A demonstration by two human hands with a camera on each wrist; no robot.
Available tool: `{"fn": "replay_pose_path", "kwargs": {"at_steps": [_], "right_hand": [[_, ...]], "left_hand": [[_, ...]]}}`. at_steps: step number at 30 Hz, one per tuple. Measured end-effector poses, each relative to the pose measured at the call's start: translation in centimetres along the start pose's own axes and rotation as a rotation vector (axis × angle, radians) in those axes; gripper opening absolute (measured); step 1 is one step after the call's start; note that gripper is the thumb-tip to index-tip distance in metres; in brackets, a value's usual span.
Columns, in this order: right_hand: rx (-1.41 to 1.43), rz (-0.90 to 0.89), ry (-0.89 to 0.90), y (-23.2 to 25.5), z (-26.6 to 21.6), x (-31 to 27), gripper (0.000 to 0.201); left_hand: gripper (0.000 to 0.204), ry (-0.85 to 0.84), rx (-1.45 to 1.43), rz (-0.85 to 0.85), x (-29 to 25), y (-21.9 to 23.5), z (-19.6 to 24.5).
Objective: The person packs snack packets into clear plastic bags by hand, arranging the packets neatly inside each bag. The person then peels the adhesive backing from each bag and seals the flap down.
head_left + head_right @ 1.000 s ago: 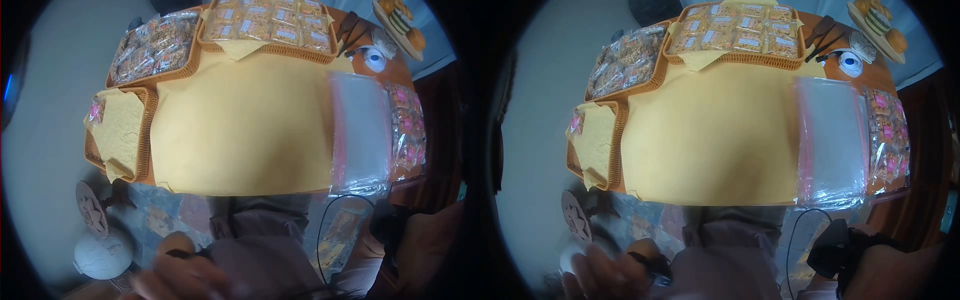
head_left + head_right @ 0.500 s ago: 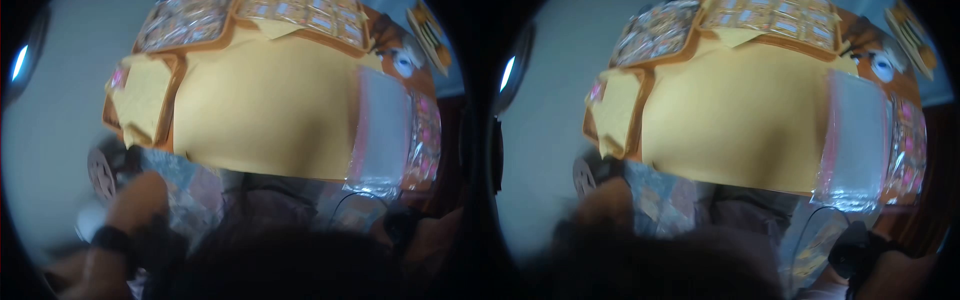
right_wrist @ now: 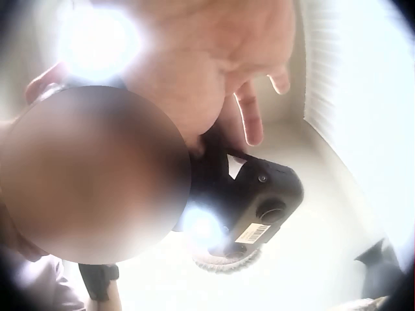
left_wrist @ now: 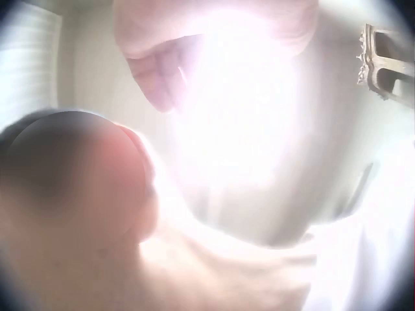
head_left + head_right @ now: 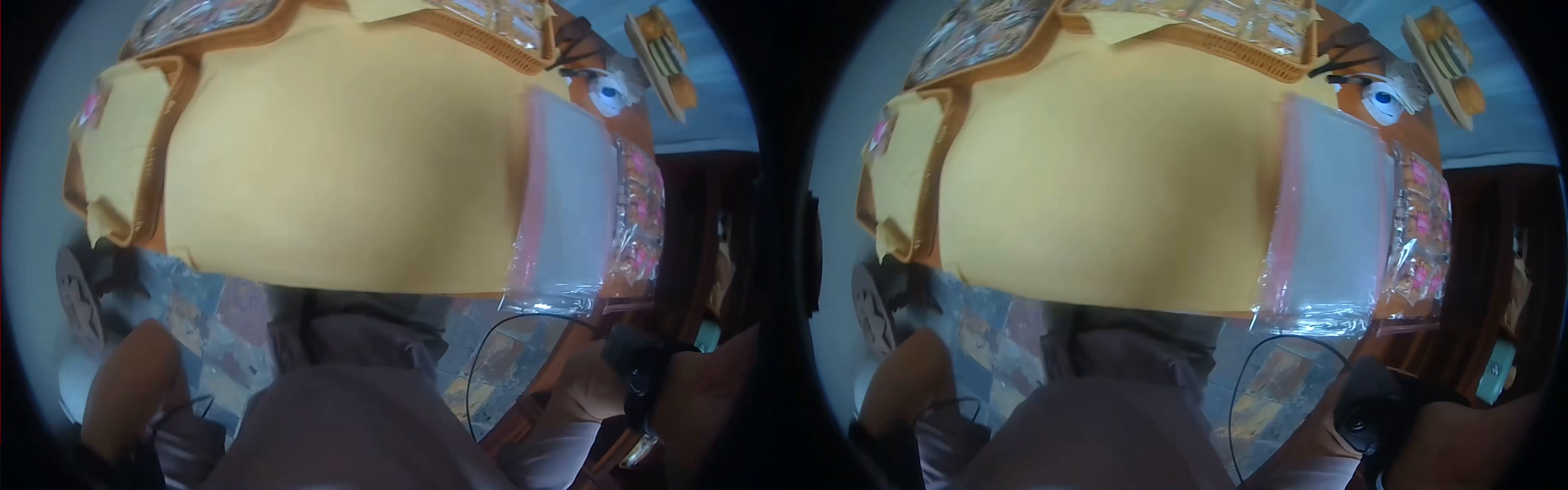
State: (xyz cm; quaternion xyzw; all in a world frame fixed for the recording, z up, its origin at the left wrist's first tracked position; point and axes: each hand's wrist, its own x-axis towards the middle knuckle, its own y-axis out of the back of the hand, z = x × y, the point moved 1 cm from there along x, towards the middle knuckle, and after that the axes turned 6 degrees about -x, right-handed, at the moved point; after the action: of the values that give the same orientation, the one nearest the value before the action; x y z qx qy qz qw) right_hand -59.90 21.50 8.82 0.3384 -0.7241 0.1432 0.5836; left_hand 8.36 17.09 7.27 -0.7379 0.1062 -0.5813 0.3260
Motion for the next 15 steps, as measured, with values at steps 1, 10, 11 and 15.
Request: {"fn": "replay_pose_path", "kwargs": {"at_steps": [1,10,11,15], "right_hand": [[0.014,0.015,-0.007,1.6,0.8,-0.5,0.047],[-0.046,0.105,0.097,-17.6,-7.3,1.8,0.05],[-0.039,0.103,0.12,-21.1,-7.9,2.8,0.051],[0.18,-0.176,-0.271,-22.9,-9.0,-2.5,0.069]], "left_hand": [[0.01,0.006,0.012,-0.022,1.1,-0.1,-4.5],[0.026,0.202,0.437,-0.118,0.5,5.7,-17.9],[0.027,0.444,0.665,0.038,-0.6,5.9,-18.7],[0.021,0.826,0.735,0.544,-3.9,10.7,-19.9]]}}
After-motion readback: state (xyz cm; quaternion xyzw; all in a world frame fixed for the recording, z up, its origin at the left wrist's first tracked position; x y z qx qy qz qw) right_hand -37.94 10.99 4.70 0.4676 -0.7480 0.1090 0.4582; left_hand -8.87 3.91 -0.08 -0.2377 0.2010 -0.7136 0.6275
